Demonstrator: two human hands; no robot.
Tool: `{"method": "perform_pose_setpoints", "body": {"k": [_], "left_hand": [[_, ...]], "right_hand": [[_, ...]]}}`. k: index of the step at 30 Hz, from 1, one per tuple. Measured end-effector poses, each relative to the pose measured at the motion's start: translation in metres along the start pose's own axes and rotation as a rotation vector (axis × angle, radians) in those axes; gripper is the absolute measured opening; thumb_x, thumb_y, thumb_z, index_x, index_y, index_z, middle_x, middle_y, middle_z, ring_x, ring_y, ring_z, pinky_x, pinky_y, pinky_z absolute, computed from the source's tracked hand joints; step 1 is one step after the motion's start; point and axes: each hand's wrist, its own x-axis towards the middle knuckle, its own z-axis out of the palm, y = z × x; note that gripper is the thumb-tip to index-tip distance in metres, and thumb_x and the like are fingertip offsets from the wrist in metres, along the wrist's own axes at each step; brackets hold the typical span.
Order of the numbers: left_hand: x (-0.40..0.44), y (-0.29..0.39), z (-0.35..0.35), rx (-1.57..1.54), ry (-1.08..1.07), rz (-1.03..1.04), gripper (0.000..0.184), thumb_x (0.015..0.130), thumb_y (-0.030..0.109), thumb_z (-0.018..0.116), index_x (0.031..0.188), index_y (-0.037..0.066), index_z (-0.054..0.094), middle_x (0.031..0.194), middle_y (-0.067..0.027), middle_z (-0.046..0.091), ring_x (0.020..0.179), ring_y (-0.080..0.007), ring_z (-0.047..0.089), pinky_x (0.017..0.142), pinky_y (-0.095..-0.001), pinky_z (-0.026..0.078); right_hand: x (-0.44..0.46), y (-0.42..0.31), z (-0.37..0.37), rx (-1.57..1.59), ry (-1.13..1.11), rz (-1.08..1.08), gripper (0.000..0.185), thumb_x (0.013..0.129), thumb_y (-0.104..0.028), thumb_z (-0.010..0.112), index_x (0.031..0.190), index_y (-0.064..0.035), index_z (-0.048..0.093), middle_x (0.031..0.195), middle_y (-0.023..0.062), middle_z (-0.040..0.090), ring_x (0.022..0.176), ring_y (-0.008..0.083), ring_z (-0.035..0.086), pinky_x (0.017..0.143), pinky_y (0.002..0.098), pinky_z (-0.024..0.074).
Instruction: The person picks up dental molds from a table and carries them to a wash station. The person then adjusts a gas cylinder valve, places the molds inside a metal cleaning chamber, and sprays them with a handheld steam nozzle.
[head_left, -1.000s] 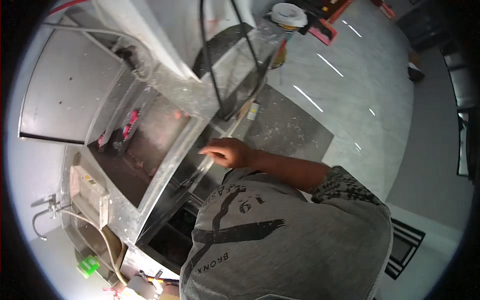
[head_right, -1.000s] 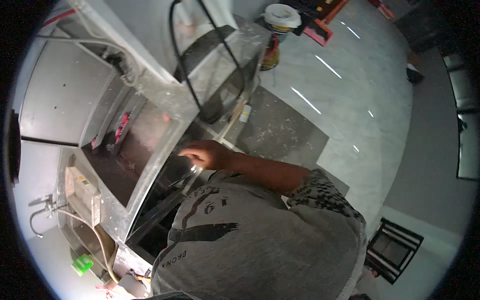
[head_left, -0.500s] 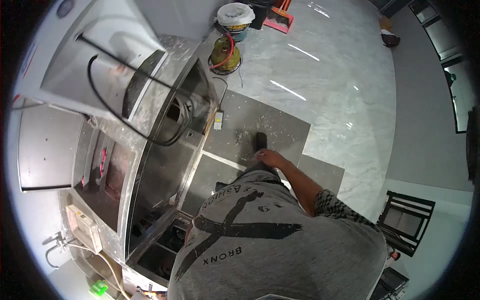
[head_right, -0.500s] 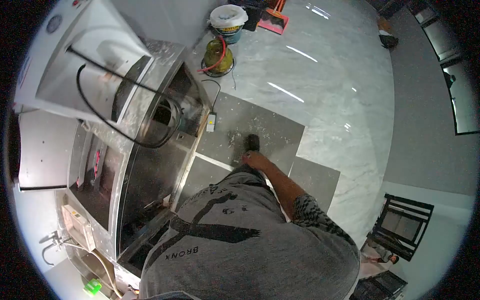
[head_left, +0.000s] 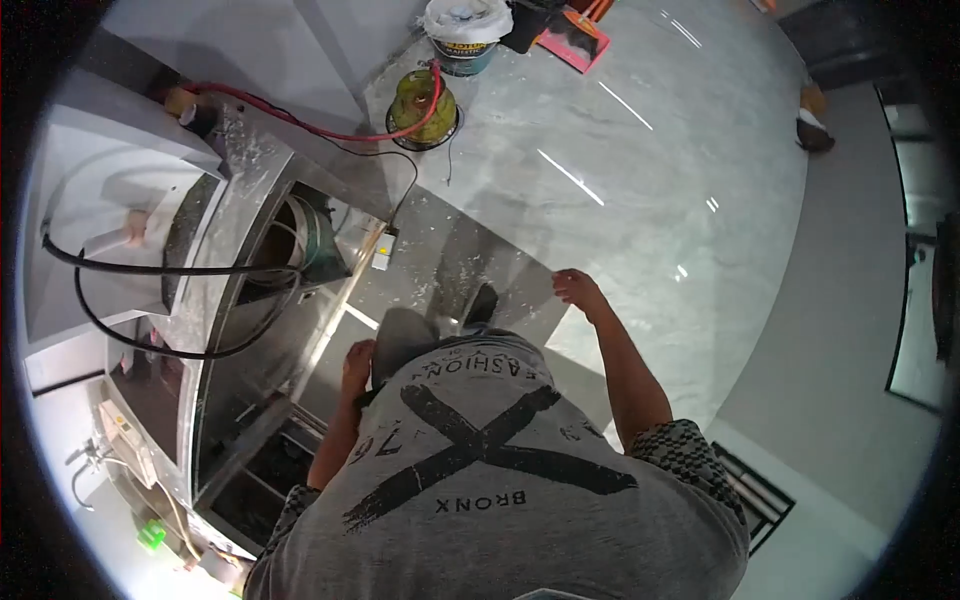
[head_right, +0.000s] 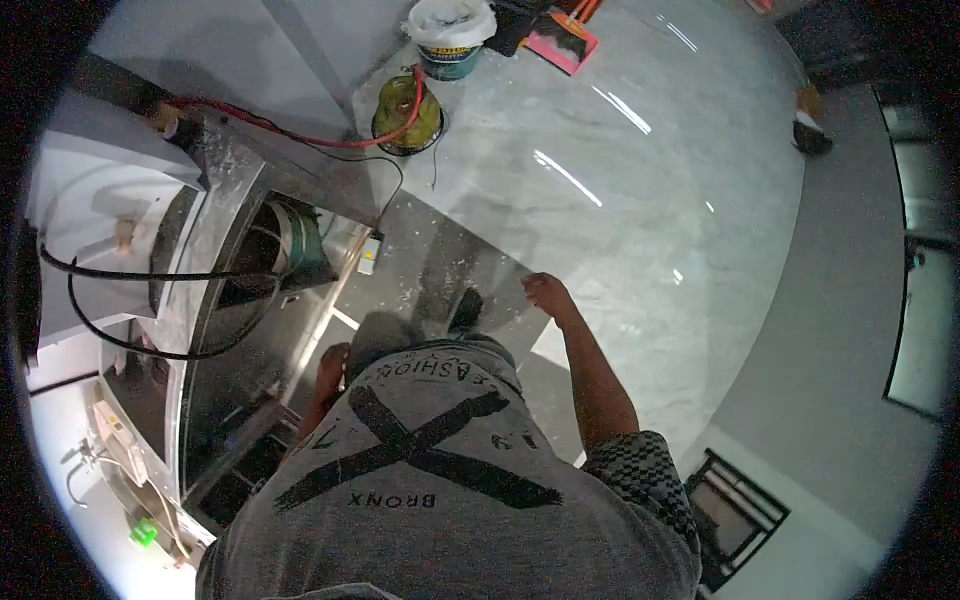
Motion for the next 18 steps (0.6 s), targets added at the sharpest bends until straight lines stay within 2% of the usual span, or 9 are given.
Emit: {"method": "perform_pose_setpoints", "body": {"k": [2, 4, 6, 8, 11, 14, 15, 16, 18], "left_hand": [[0.022, 0.027, 0.013, -0.389, -0.034, -0.286, 0.032, 0.094, 0.029, 0.053, 0.111, 0.004, 0.063, 0.102, -0.0053, 0.066, 0.093, -0.0158, 0.06, 0.08, -0.03, 0.047], [0.035, 0.069, 0.019, -0.463, -0.063, -0.448, 0.035, 0.093, 0.031, 0.054, 0.115, 0.005, 0.06, 0.104, -0.006, 0.065, 0.093, -0.017, 0.061, 0.079, -0.032, 0.048], [0.066, 0.039, 0.03, -0.471, -0.132, -0.56, 0.04, 0.093, 0.037, 0.055, 0.12, 0.007, 0.056, 0.11, -0.0078, 0.064, 0.093, -0.02, 0.062, 0.08, -0.0366, 0.049], [0.106, -0.049, 0.044, -0.766, -0.288, -0.66, 0.043, 0.092, 0.041, 0.055, 0.121, 0.009, 0.056, 0.109, -0.0085, 0.064, 0.092, -0.0209, 0.063, 0.079, -0.0386, 0.049], [0.145, 0.038, 0.057, -0.551, -0.12, -0.643, 0.043, 0.091, 0.045, 0.055, 0.117, 0.01, 0.057, 0.101, -0.0069, 0.064, 0.085, -0.0198, 0.062, 0.077, -0.0364, 0.05], [0.217, 0.046, 0.072, -0.437, -0.192, -0.771, 0.039, 0.089, 0.043, 0.059, 0.11, 0.009, 0.058, 0.093, -0.0055, 0.063, 0.079, -0.0191, 0.062, 0.071, -0.0358, 0.051], [0.237, 0.071, 0.073, -0.436, -0.156, -0.723, 0.038, 0.089, 0.04, 0.062, 0.111, 0.01, 0.058, 0.097, -0.0054, 0.064, 0.078, -0.0186, 0.062, 0.069, -0.0371, 0.051], [0.258, 0.08, 0.079, -0.477, -0.116, -0.642, 0.029, 0.09, 0.033, 0.061, 0.106, 0.009, 0.057, 0.087, -0.0038, 0.062, 0.071, -0.0138, 0.059, 0.062, -0.0324, 0.048], [0.287, 0.108, 0.088, -0.633, -0.119, -0.47, 0.026, 0.091, 0.028, 0.059, 0.109, 0.009, 0.057, 0.09, -0.0023, 0.062, 0.078, -0.0131, 0.058, 0.068, -0.0299, 0.047]], "right_hand": [[0.034, -0.043, -0.014, -0.031, -0.067, 0.056, 0.036, 0.093, -0.03, 0.057, 0.119, -0.0054, 0.058, 0.102, 0.0078, 0.066, 0.091, 0.0168, 0.064, 0.079, 0.0318, 0.0513], [0.071, -0.083, -0.013, -0.028, 0.016, 0.058, 0.035, 0.094, -0.031, 0.054, 0.117, -0.0054, 0.059, 0.103, 0.0085, 0.066, 0.094, 0.019, 0.064, 0.081, 0.0322, 0.0516], [0.114, -0.109, -0.016, -0.102, 0.049, 0.081, 0.037, 0.092, -0.033, 0.057, 0.117, -0.0059, 0.059, 0.105, 0.0092, 0.066, 0.095, 0.0203, 0.065, 0.081, 0.0332, 0.052], [0.175, -0.1, -0.046, -0.121, -0.043, 0.081, 0.037, 0.09, -0.031, 0.06, 0.118, -0.007, 0.059, 0.103, 0.0084, 0.066, 0.093, 0.0199, 0.065, 0.079, 0.0329, 0.0524], [0.219, -0.124, -0.057, -0.075, -0.079, 0.099, 0.036, 0.089, -0.029, 0.063, 0.117, -0.0079, 0.058, 0.1, 0.0072, 0.067, 0.088, 0.0188, 0.065, 0.075, 0.0324, 0.0522], [0.269, -0.162, -0.058, -0.213, -0.064, 0.242, 0.029, 0.091, -0.032, 0.063, 0.108, -0.009, 0.062, 0.092, 0.0047, 0.066, 0.077, 0.0163, 0.063, 0.066, 0.0304, 0.05], [0.294, -0.174, -0.059, -0.265, -0.097, 0.266, 0.031, 0.092, -0.028, 0.059, 0.116, -0.0086, 0.059, 0.097, 0.0062, 0.067, 0.083, 0.0188, 0.065, 0.073, 0.0325, 0.0519], [0.33, -0.186, -0.061, -0.277, -0.111, 0.269, 0.031, 0.092, -0.028, 0.059, 0.116, -0.0086, 0.059, 0.097, 0.0062, 0.067, 0.083, 0.0188, 0.065, 0.073, 0.0325, 0.0519], [0.39, -0.185, -0.063, -0.033, -0.155, 0.223, 0.028, 0.091, -0.031, 0.059, 0.11, -0.01, 0.061, 0.095, 0.0062, 0.067, 0.084, 0.0186, 0.065, 0.074, 0.0318, 0.0518]]}}
